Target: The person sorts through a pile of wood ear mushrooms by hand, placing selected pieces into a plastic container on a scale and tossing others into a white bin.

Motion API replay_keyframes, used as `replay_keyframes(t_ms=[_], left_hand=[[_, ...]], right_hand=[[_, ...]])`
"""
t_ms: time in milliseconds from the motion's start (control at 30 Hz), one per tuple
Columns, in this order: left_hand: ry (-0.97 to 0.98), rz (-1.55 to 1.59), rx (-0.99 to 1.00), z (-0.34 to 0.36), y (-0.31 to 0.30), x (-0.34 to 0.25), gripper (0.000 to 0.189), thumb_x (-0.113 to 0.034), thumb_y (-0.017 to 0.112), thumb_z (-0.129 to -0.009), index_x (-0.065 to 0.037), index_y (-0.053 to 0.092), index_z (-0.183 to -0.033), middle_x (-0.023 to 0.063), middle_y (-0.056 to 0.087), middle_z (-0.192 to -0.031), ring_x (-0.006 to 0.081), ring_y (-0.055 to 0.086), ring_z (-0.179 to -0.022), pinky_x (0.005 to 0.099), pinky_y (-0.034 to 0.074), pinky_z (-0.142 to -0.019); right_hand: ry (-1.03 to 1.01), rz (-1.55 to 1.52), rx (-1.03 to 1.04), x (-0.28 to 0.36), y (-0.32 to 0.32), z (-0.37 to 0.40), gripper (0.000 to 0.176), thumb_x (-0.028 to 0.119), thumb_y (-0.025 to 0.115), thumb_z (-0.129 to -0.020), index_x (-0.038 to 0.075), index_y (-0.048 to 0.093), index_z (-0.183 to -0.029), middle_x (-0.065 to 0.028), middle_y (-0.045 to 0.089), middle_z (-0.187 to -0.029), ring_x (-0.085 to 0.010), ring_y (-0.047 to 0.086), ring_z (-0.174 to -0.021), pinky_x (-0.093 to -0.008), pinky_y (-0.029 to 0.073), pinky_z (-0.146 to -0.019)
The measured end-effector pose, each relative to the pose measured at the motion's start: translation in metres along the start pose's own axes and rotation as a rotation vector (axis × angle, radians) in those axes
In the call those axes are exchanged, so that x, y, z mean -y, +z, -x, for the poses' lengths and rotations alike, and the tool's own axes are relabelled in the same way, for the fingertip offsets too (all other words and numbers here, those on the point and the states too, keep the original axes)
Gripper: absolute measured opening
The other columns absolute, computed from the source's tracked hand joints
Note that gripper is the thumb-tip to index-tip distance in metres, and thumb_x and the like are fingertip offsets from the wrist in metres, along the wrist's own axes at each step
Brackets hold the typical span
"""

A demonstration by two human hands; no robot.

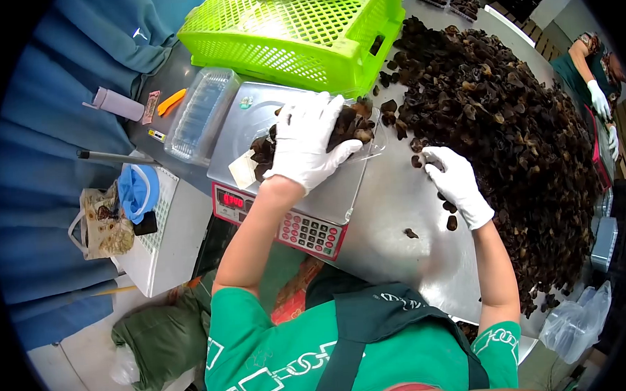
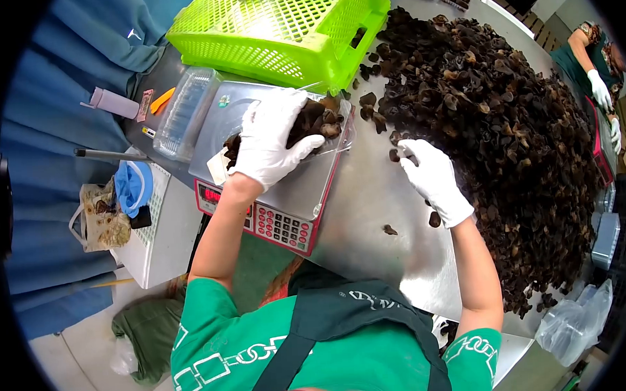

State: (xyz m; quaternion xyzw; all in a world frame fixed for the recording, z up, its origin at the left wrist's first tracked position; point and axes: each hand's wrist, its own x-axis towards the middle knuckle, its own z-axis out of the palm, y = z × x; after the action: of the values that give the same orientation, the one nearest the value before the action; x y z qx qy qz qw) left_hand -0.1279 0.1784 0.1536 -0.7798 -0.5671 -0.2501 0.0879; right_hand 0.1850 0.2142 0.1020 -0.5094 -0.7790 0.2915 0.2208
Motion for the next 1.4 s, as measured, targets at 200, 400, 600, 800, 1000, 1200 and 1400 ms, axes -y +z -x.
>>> replay_keyframes(t_ms=[200, 400, 600, 800, 1000, 1200, 1400], left_hand=[[-0.297, 0.147, -0.167, 0.033, -0.056, 0.040, 0.049, -0.018, 0.075, -0.090, -0.002, 0.059, -0.134, 0.0173, 0.062, -0.130, 0.0318, 0.058, -0.122, 0.0405, 0.044, -0.107], [-0.797, 0.023, -0.259, 0.125, -0.091, 0.094, 0.043, -0.024, 0.073, -0.093, -0.002, 0.062, -0.129, 0.0152, 0.065, -0.125, 0.0285, 0.062, -0.117, 0.0374, 0.047, -0.104], [-1.057, 0.332, -0.202, 0.145, -0.083, 0.077, 0.033, -0.020, 0.069, -0.096, -0.005, 0.065, -0.126, 0.0051, 0.070, -0.102, 0.0110, 0.063, -0.088, 0.0280, 0.053, -0.082], [-1.112, 0.866, 0.027, 0.117, -0.048, 0.047, 0.034, -0.001, 0.056, -0.098, -0.005, 0.062, -0.132, 0.0001, 0.069, -0.108, 0.0084, 0.063, -0.088, 0.0238, 0.052, -0.074], [-1.114, 0.911, -0.134, 0.113, -0.026, 0.053, 0.026, -0.010, 0.057, -0.101, -0.004, 0.062, -0.126, -0.0028, 0.058, -0.084, 0.0073, 0.054, -0.065, 0.0222, 0.044, -0.056], [-0.953, 0.963, -0.118, 0.061, -0.025, 0.118, 0.030, -0.002, 0.060, -0.096, -0.005, 0.064, -0.126, -0.0001, 0.065, -0.098, 0.0072, 0.059, -0.078, 0.0231, 0.050, -0.066], [-0.927, 1.000, -0.097, -0.034, -0.001, 0.218, 0.031, -0.001, 0.054, -0.097, -0.005, 0.062, -0.126, -0.0012, 0.060, -0.080, 0.0052, 0.047, -0.056, 0.0191, 0.035, -0.044]], right_hand=[[0.121, -0.196, -0.072, -0.011, -0.007, 0.025, 0.025, 0.011, 0.068, -0.091, 0.006, 0.070, -0.115, -0.0070, 0.072, -0.104, -0.0171, 0.069, -0.088, -0.0296, 0.055, -0.080], [0.078, -0.335, -0.047, 0.007, -0.001, 0.000, 0.025, 0.010, 0.068, -0.094, 0.004, 0.071, -0.117, -0.0050, 0.072, -0.108, -0.0114, 0.067, -0.091, -0.0263, 0.054, -0.083], [0.013, -0.293, 0.025, 0.027, 0.021, -0.054, 0.030, 0.016, 0.069, -0.093, 0.004, 0.070, -0.120, -0.0079, 0.074, -0.110, -0.0149, 0.069, -0.094, -0.0282, 0.054, -0.088], [-0.051, -0.311, 0.004, 0.046, 0.046, -0.070, 0.025, 0.020, 0.070, -0.089, 0.004, 0.068, -0.110, -0.0100, 0.071, -0.093, -0.0175, 0.066, -0.082, -0.0313, 0.053, -0.078], [0.007, -0.331, -0.087, 0.053, 0.051, -0.066, 0.023, 0.022, 0.071, -0.085, 0.006, 0.065, -0.101, -0.0066, 0.065, -0.078, -0.0163, 0.062, -0.071, -0.0323, 0.052, -0.069], [-0.028, -0.416, -0.157, 0.076, 0.022, -0.107, 0.025, 0.025, 0.073, -0.085, 0.006, 0.066, -0.100, -0.0043, 0.064, -0.079, -0.0114, 0.060, -0.072, -0.0302, 0.052, -0.068], [-0.116, -0.484, -0.318, 0.083, 0.036, -0.183, 0.023, 0.023, 0.060, -0.080, 0.003, 0.062, -0.091, -0.0227, 0.065, -0.085, -0.0422, 0.063, -0.079, -0.0487, 0.049, -0.070]])
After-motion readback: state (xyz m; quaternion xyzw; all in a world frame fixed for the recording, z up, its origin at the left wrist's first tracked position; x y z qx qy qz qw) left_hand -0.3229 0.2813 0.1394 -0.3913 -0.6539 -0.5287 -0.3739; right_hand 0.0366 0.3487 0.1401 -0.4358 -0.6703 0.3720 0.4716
